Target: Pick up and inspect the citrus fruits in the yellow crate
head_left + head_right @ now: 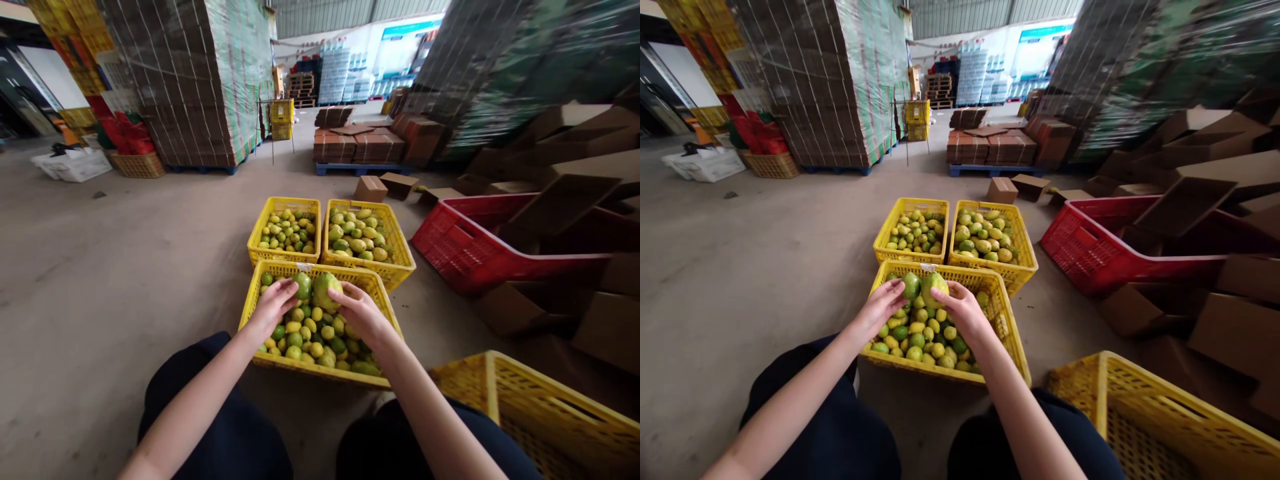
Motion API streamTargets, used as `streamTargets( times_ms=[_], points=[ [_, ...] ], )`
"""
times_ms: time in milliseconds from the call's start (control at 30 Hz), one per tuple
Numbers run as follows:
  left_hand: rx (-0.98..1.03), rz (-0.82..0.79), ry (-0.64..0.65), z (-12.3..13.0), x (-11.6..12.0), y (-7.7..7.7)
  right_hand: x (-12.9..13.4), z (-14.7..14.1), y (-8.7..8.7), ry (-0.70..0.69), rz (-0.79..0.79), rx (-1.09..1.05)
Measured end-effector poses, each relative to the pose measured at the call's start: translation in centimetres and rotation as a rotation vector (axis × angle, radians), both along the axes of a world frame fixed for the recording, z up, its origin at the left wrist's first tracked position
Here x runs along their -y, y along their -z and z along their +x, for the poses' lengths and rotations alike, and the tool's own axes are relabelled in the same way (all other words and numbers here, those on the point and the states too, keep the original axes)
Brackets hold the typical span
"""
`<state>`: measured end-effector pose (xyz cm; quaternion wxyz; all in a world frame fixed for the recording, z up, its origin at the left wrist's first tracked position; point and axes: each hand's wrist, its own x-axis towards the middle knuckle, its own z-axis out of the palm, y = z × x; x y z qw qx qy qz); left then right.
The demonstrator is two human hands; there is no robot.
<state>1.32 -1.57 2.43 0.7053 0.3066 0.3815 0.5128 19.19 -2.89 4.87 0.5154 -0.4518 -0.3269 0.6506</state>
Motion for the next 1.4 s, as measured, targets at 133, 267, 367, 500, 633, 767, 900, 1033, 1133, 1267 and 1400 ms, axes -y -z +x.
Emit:
streamTargets(
  times_ms=[133, 267, 367, 500, 633, 767, 900, 1033, 1133, 1267, 1400],
  points=[
    [0.069, -0.049, -0.011, 0.0, 0.1, -0.2, 0.2, 0.4, -1.0, -0.022, 0.009, -0.027],
    [0.078, -0.044, -0.015, 0.0, 0.1, -0.5, 0.1, 0.7, -1.2, -0.016, -0.032, -0.051],
    [0.056, -0.051, -0.046, -0.1, -0.1, -0.9, -0.1, 0.8, -0.9, -0.038, -0.055, -0.059],
    [0.046, -0.068, -0.088, -0.2, -0.2, -1.2, -0.3, 1.0, -0.5, -0.021, -0.077, -0.078],
    [0.030, -0.058, -0.088, -0.1, -0.1, -1.1, -0.4, 0.8, -0.4, 0.000, -0.085, -0.110],
    [0.009, -0.002, -0.033, 0.1, 0.1, -0.6, -0.2, 0.3, -0.5, -0.016, -0.088, -0.100],
    [-0.026, 0.040, 0.005, 0.1, 0.1, -0.2, 0.1, -0.1, -0.5, -0.018, -0.046, -0.042],
    [-0.023, 0.049, 0.026, 0.1, 0.1, -0.1, 0.3, -0.3, -0.3, -0.022, -0.022, 0.019],
    [-0.012, 0.047, 0.049, 0.1, 0.2, -0.3, 0.3, -0.4, -0.3, -0.043, -0.003, 0.041],
    [-0.031, 0.021, 0.037, 0.1, 0.2, -0.4, 0.3, -0.2, -0.5, -0.041, 0.006, 0.023],
    [-0.028, -0.038, -0.016, 0.0, 0.1, -0.4, 0.2, 0.1, -0.5, -0.067, -0.017, 0.013]
  ],
)
